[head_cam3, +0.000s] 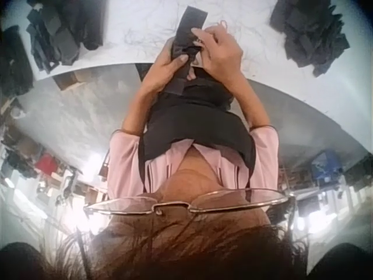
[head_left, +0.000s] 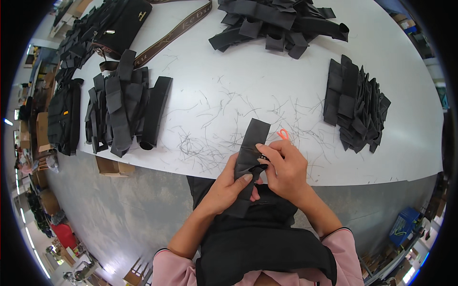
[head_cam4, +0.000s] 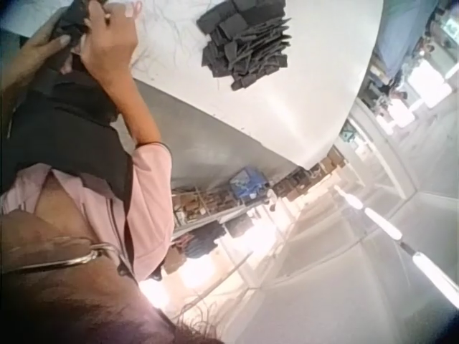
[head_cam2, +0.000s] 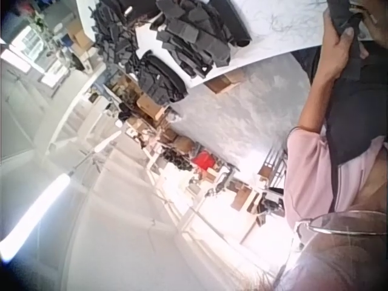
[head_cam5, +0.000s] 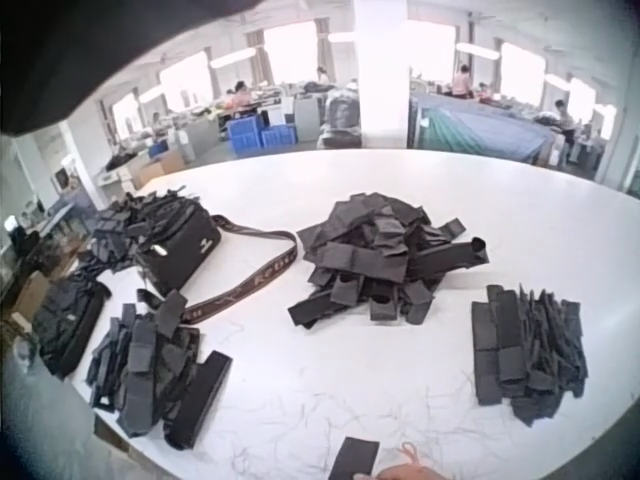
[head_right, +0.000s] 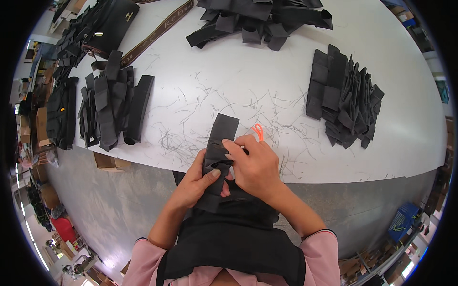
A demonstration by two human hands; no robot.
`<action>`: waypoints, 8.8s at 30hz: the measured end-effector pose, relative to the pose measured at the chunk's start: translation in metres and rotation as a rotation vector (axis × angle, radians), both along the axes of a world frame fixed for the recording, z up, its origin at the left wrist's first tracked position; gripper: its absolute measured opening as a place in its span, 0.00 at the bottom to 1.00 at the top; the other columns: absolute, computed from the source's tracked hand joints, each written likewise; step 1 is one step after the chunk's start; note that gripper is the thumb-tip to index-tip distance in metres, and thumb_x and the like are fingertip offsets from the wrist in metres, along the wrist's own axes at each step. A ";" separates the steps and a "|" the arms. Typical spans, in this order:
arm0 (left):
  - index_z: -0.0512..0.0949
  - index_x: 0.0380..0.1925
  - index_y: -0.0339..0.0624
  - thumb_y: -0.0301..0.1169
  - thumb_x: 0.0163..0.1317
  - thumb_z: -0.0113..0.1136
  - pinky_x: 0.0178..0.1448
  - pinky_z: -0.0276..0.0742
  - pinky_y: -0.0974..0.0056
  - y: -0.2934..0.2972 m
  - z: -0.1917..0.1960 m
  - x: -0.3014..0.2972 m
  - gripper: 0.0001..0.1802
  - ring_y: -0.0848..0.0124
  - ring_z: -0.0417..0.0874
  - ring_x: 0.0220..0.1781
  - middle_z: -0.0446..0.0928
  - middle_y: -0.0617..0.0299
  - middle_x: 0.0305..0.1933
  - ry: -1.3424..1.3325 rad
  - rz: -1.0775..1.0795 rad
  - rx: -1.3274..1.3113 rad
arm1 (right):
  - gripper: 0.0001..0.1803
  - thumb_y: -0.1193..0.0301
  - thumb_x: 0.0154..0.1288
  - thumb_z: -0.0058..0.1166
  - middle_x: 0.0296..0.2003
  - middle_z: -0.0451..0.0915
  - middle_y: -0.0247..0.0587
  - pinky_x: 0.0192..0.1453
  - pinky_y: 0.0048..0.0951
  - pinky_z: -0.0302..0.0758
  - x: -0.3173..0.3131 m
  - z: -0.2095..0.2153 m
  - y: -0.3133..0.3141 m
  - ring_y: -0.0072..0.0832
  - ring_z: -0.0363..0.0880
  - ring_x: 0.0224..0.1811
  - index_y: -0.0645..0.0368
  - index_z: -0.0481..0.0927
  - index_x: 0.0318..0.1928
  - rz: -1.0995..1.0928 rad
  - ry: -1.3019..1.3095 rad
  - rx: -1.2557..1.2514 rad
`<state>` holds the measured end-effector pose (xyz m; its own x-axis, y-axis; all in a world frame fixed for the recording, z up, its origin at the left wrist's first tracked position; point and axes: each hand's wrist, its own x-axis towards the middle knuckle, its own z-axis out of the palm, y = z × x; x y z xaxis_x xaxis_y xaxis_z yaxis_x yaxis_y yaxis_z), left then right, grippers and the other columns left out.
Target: The person is using small snips to trim excess threads and finishing details from black fabric bag straps at a factory workstation.
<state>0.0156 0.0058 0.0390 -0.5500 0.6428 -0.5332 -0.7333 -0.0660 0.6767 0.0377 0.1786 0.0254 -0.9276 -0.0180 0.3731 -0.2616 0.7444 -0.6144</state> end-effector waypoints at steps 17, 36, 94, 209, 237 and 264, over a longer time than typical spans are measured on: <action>0.54 0.60 0.39 0.26 0.67 0.47 0.34 0.77 0.65 -0.001 0.002 -0.001 0.24 0.66 0.79 0.27 0.75 0.50 0.38 -0.012 0.039 0.025 | 0.22 0.82 0.41 0.57 0.29 0.73 0.36 0.23 0.28 0.69 0.005 0.000 -0.003 0.31 0.74 0.23 0.57 0.79 0.42 0.028 -0.156 -0.254; 0.50 0.64 0.37 0.25 0.67 0.46 0.34 0.78 0.67 -0.001 0.004 0.001 0.27 0.69 0.79 0.27 0.75 0.51 0.39 -0.010 -0.006 -0.017 | 0.16 0.83 0.48 0.55 0.28 0.70 0.36 0.22 0.25 0.66 0.010 -0.003 -0.010 0.30 0.70 0.20 0.57 0.80 0.40 -0.040 -0.038 -0.025; 0.56 0.59 0.33 0.34 0.67 0.51 0.38 0.80 0.64 -0.020 -0.005 -0.013 0.26 0.66 0.82 0.32 0.76 0.48 0.44 -0.036 -0.019 -0.043 | 0.17 0.80 0.45 0.62 0.29 0.74 0.36 0.31 0.29 0.71 0.041 0.005 0.013 0.32 0.74 0.26 0.57 0.80 0.40 0.078 -0.297 -0.374; 0.66 0.48 0.39 0.44 0.70 0.42 0.35 0.78 0.57 0.003 -0.025 -0.039 0.19 0.66 0.77 0.37 0.74 0.55 0.49 -0.425 0.584 0.201 | 0.12 0.85 0.57 0.53 0.38 0.68 0.39 0.39 0.23 0.73 0.066 -0.030 -0.024 0.23 0.73 0.33 0.66 0.75 0.43 0.019 -0.364 -0.850; 0.59 0.52 0.47 0.41 0.70 0.43 0.43 0.82 0.50 0.002 -0.009 -0.043 0.16 0.64 0.79 0.40 0.73 0.51 0.48 -0.294 0.419 0.068 | 0.17 0.80 0.41 0.63 0.29 0.73 0.36 0.30 0.32 0.70 0.012 0.024 -0.010 0.35 0.73 0.27 0.58 0.79 0.37 0.431 -0.224 -0.006; 0.57 0.52 0.42 0.40 0.68 0.50 0.31 0.80 0.64 0.008 -0.006 -0.038 0.21 0.67 0.81 0.32 0.76 0.50 0.47 0.022 0.494 0.004 | 0.19 0.77 0.43 0.62 0.30 0.72 0.34 0.27 0.31 0.66 0.041 0.023 -0.017 0.30 0.71 0.25 0.56 0.78 0.41 0.096 -0.296 -0.380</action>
<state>-0.0226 0.0138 0.0329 -0.8005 0.3045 -0.5162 -0.5993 -0.4044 0.6909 0.0787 0.1614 0.0483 -0.9957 -0.0224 0.0900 -0.0908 0.4342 -0.8962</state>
